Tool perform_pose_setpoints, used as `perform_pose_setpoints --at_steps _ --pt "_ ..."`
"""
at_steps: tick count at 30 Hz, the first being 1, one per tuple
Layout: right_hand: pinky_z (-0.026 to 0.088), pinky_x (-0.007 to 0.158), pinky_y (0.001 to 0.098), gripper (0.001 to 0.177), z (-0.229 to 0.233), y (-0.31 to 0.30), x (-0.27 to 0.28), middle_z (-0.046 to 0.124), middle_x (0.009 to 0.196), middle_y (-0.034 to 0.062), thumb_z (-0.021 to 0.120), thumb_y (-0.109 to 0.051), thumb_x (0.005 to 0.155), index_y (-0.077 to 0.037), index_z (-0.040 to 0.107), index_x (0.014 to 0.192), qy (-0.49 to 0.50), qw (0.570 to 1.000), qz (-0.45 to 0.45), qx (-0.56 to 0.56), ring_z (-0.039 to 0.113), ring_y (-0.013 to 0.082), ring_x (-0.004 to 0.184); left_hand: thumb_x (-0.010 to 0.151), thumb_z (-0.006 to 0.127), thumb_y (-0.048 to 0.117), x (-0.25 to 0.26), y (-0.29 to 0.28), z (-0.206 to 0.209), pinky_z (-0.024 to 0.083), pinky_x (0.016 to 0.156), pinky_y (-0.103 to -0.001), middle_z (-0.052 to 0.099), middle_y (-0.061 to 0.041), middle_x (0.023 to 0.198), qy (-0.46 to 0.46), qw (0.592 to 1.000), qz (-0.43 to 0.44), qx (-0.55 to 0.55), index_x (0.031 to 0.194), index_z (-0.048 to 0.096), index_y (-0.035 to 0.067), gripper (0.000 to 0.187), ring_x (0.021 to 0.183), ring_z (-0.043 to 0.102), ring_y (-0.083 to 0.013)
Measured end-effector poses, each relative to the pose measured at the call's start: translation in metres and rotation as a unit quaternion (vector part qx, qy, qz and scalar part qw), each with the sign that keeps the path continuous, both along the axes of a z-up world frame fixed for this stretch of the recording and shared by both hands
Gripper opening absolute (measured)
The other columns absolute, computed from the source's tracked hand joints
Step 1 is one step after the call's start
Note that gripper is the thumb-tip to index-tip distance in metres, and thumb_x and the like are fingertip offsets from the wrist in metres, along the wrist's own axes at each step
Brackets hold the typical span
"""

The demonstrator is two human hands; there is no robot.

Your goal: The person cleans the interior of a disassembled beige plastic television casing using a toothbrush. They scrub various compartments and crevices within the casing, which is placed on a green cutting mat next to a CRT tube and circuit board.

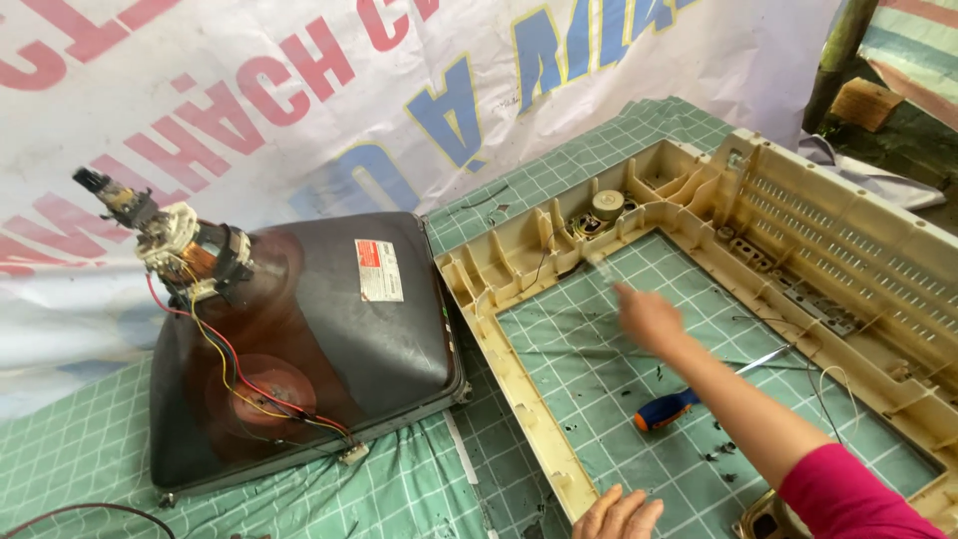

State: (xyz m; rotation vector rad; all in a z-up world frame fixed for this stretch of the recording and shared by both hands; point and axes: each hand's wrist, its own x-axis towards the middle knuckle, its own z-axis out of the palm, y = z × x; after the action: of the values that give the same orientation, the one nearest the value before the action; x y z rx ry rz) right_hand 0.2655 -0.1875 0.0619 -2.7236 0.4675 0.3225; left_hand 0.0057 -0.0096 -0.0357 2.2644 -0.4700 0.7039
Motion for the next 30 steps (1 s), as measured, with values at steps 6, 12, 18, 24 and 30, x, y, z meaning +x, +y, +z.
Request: perform_pose_setpoints --at_steps 6,12,18,24,30 --pt "0.040 0.044 0.0407 0.046 -0.033 0.040 -0.031 0.065 0.063 0.0068 0.042 -0.028 0.105 -0.029 0.050 0.150 -0.056 0.976 0.208 -0.009 0.060 0.0276 0.053 0.102 0.047 0.040 -0.004 0.004 0.032 0.055 0.081 -0.041 0.082 0.007 0.102 0.016 1.000 -0.014 -0.008 0.109 0.079 0.032 0.033 0.108 0.071 -0.0194" --pt "0.051 0.057 0.0537 0.048 -0.010 0.012 0.004 0.069 0.081 0.0223 0.032 -0.029 0.107 -0.031 0.043 0.153 -0.083 0.996 0.039 -0.018 0.068 0.0448 0.073 0.105 0.038 0.068 -0.003 -0.003 0.030 0.056 0.074 -0.043 0.081 0.009 0.095 0.009 0.999 0.018 -0.028 0.098 0.080 0.032 0.056 0.101 0.072 -0.0201" --pt "0.045 0.046 0.0395 0.045 -0.045 0.046 -0.038 0.065 0.067 0.0069 0.035 -0.032 0.108 -0.030 0.044 0.152 -0.044 0.970 0.236 -0.024 0.061 0.0243 0.053 0.101 0.045 0.047 -0.003 -0.001 0.029 0.057 0.074 -0.041 0.084 0.007 0.096 -0.018 0.999 0.015 -0.032 0.105 0.079 0.033 0.037 0.103 0.074 -0.0197" --pt "0.047 0.049 0.0457 0.045 0.003 0.002 -0.005 0.064 0.069 0.0128 0.031 -0.031 0.109 -0.025 0.044 0.152 -0.058 0.996 0.049 -0.040 0.062 0.0335 0.059 0.101 0.053 0.065 -0.005 0.005 0.027 0.056 0.078 -0.046 0.081 0.005 0.105 0.037 0.999 -0.032 -0.024 0.112 0.077 0.030 0.044 0.108 0.070 -0.0242" --pt "0.038 0.041 0.0174 0.047 0.000 0.038 -0.037 0.079 0.092 0.0004 0.047 -0.020 0.106 -0.033 0.049 0.151 -0.006 0.978 0.196 0.071 0.057 0.0070 0.051 0.101 0.049 0.040 -0.002 0.000 0.013 0.055 0.079 -0.042 0.083 0.011 0.102 -0.005 1.000 0.005 -0.018 0.108 0.079 0.036 0.031 0.107 0.073 -0.0172"
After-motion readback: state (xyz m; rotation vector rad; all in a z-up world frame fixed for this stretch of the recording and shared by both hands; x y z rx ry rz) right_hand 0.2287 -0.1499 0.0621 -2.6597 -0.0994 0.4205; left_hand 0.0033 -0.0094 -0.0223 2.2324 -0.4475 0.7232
